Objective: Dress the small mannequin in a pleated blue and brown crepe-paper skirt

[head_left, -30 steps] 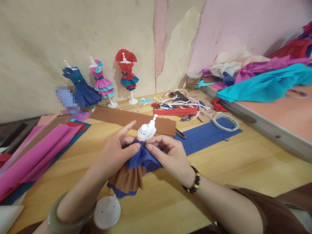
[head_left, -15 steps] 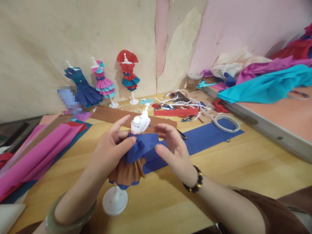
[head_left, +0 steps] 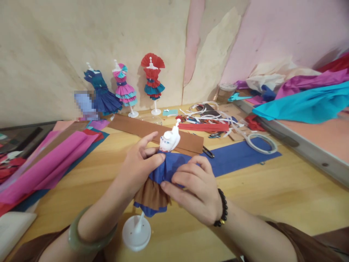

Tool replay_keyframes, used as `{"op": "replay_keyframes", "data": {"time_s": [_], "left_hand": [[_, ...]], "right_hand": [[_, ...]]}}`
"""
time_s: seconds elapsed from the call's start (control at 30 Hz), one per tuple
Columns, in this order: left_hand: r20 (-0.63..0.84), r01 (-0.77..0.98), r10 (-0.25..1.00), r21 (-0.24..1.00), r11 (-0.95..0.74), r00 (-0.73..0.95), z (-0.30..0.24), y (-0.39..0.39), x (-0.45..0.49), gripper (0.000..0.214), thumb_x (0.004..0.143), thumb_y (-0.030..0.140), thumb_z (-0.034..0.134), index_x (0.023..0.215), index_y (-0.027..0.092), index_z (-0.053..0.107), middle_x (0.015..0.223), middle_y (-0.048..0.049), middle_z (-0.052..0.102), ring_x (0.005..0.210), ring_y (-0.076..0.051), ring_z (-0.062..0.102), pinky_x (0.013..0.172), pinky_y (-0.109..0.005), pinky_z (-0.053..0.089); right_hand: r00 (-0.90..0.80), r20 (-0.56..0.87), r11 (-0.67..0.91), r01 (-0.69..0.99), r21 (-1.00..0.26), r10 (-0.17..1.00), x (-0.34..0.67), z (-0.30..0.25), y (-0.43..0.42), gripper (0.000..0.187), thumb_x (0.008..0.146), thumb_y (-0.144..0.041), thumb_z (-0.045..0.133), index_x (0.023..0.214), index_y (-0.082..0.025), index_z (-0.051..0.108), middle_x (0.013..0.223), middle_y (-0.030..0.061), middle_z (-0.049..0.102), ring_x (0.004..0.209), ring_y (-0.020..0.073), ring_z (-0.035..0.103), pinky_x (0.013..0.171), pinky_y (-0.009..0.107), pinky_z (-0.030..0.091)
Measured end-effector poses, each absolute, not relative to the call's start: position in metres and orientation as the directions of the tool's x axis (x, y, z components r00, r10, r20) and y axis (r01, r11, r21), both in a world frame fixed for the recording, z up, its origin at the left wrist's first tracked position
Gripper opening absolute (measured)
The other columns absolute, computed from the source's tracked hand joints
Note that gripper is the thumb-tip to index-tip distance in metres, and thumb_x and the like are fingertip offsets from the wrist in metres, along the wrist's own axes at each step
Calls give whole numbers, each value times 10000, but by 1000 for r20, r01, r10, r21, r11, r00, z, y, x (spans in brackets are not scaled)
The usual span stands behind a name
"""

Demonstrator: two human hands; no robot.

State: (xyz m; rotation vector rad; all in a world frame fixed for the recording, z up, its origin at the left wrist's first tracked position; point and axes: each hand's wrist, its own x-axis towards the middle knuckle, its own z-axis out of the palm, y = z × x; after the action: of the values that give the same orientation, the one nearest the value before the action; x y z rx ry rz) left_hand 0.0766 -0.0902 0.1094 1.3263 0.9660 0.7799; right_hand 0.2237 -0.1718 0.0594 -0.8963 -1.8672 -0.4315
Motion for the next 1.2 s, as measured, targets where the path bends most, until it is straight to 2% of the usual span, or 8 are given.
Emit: {"op": "replay_keyframes", "data": {"time_s": [0.2, 0.33, 0.47, 0.57, 0.67, 0.77, 1.0, 1.2], "left_hand": [[-128, 128, 904, 988, 82, 409, 114, -92, 78, 903, 618, 307, 760, 1446, 127, 447, 912, -77, 790, 838, -236, 714, 636, -265, 500], [-106, 70, 874, 994, 82, 474, 110, -87, 75, 884, 646, 314, 768, 1447, 127, 444, 889, -76, 786, 852, -244, 722, 708, -293, 534], [-86, -3, 817, 994, 108, 571, 102, -79, 68, 863, 682, 343, 795, 1451, 158, 448, 893, -73, 777, 819, -248, 730, 705, -303, 547], [-86, 3, 791, 994, 106, 605, 100, -76, 64, 890, 704, 358, 796, 1488, 189, 408, 861, -58, 766, 740, -232, 721, 639, -284, 529], [-94, 38, 786, 995, 89, 611, 104, -78, 63, 946, 701, 362, 800, 1519, 179, 361, 845, -61, 760, 718, -222, 708, 610, -266, 508], [-101, 64, 784, 995, 78, 612, 110, -82, 64, 966, 698, 351, 795, 1532, 175, 341, 861, -65, 761, 738, -219, 699, 613, -262, 500], [-89, 80, 805, 995, 52, 586, 112, -83, 63, 915, 712, 345, 782, 1521, 198, 380, 813, -32, 745, 625, -166, 642, 541, -226, 437], [-87, 106, 810, 994, 31, 579, 114, -85, 64, 901, 727, 362, 777, 1520, 198, 384, 818, -39, 743, 685, -186, 662, 573, -237, 463]], "right_hand": [[-234, 864, 705, 687, -178, 446, 216, 58, -173, 150, 957, -100, 531, 921, -185, 649, 826, -6, 727, 725, 120, 649, 842, 371, 459], [-250, 894, 735, 667, -119, 372, 219, 57, -170, 141, 899, -88, 585, 981, -177, 657, 848, 18, 717, 784, 158, 638, 798, 384, 474], [94, 873, 702, 556, -445, 478, 229, 56, -165, 220, 863, -92, 585, 1045, -205, 637, 976, 70, 678, 943, 203, 629, 830, 402, 506], [290, 683, 568, 392, -724, 670, 235, 55, -159, 145, 902, -190, 622, 1039, -232, 644, 1024, 62, 689, 997, 206, 639, 893, 400, 507], [302, 482, 434, 215, -875, 822, 236, 56, -155, 90, 897, -300, 666, 957, -232, 672, 918, 25, 727, 859, 174, 674, 794, 324, 538], [270, 446, 405, 195, -893, 853, 233, 58, -155, 89, 845, -303, 722, 847, -222, 687, 806, 1, 737, 721, 148, 671, 670, 269, 533], [88, 754, 662, 421, -620, 651, 225, 62, -162, 89, 885, -162, 635, 876, -199, 716, 718, 30, 722, 665, 159, 655, 650, 308, 524], [265, 586, 515, 292, -806, 766, 225, 62, -161, 57, 812, -198, 737, 865, -218, 747, 857, 22, 796, 760, 164, 739, 738, 270, 586]]}}
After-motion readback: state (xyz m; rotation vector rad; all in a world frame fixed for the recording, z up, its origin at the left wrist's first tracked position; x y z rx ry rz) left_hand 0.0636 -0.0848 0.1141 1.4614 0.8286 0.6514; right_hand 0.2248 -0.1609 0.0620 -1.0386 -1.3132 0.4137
